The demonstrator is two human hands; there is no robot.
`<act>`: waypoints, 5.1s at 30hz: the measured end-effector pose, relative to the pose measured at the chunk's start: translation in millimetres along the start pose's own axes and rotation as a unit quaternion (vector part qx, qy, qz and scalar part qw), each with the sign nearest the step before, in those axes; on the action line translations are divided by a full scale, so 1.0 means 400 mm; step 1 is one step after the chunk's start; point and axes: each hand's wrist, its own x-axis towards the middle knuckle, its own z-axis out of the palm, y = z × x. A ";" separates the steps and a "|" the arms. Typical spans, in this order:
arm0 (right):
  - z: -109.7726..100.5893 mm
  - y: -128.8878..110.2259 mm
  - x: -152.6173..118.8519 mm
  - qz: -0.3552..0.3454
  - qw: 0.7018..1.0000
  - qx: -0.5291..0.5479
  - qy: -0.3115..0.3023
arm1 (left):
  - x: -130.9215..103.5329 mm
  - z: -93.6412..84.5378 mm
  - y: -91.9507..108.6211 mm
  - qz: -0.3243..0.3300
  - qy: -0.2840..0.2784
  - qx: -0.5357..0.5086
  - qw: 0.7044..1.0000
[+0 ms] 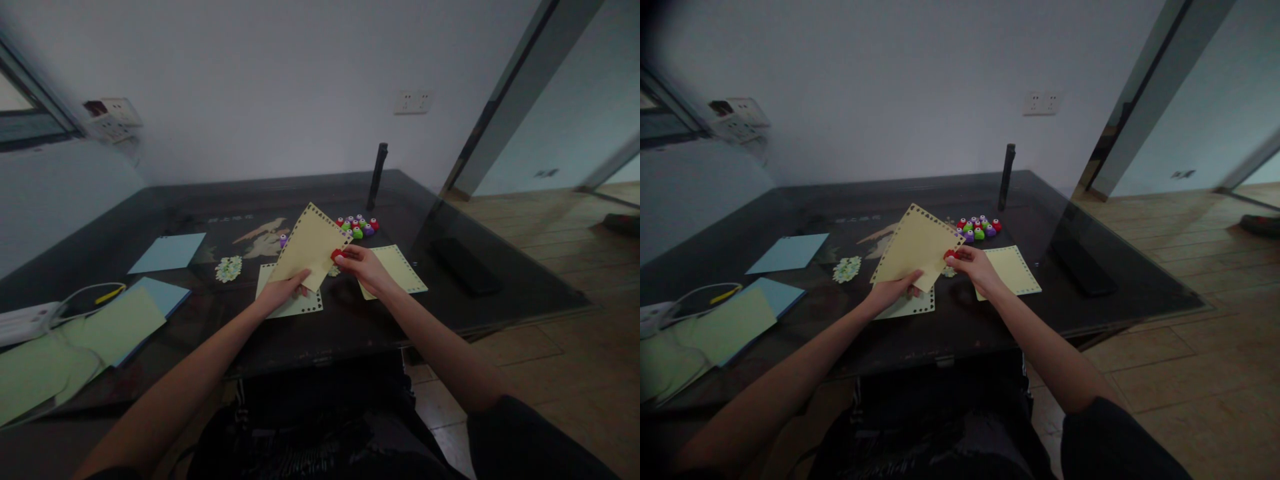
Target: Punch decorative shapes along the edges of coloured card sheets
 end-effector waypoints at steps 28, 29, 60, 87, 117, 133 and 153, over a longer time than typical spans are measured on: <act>-0.011 -0.009 0.006 -0.033 0.999 0.007 -0.034 | -0.006 -0.002 0.005 -0.018 0.007 -0.015 1.000; -0.012 -0.008 0.007 -0.033 0.999 0.008 -0.033 | -0.005 -0.002 0.007 -0.020 0.008 -0.013 1.000; -0.007 -0.022 -0.006 -0.018 0.998 0.018 -0.058 | -0.002 0.000 -0.003 -0.004 0.009 -0.011 1.000; -0.020 -0.021 -0.001 -0.021 0.999 0.001 -0.036 | 0.019 -0.005 -0.029 0.061 0.073 -0.103 0.990; -0.228 -0.104 0.182 -0.129 0.926 -0.324 0.142 | 0.014 -0.023 -0.013 0.062 0.093 -0.138 0.984; -0.270 -0.030 0.231 -0.135 0.788 -0.590 0.111 | 0.010 -0.021 -0.002 0.055 0.101 -0.153 0.982; -0.004 -0.035 0.027 -0.023 0.993 -0.115 -0.006 | 0.001 -0.014 0.005 0.062 0.053 -0.147 0.986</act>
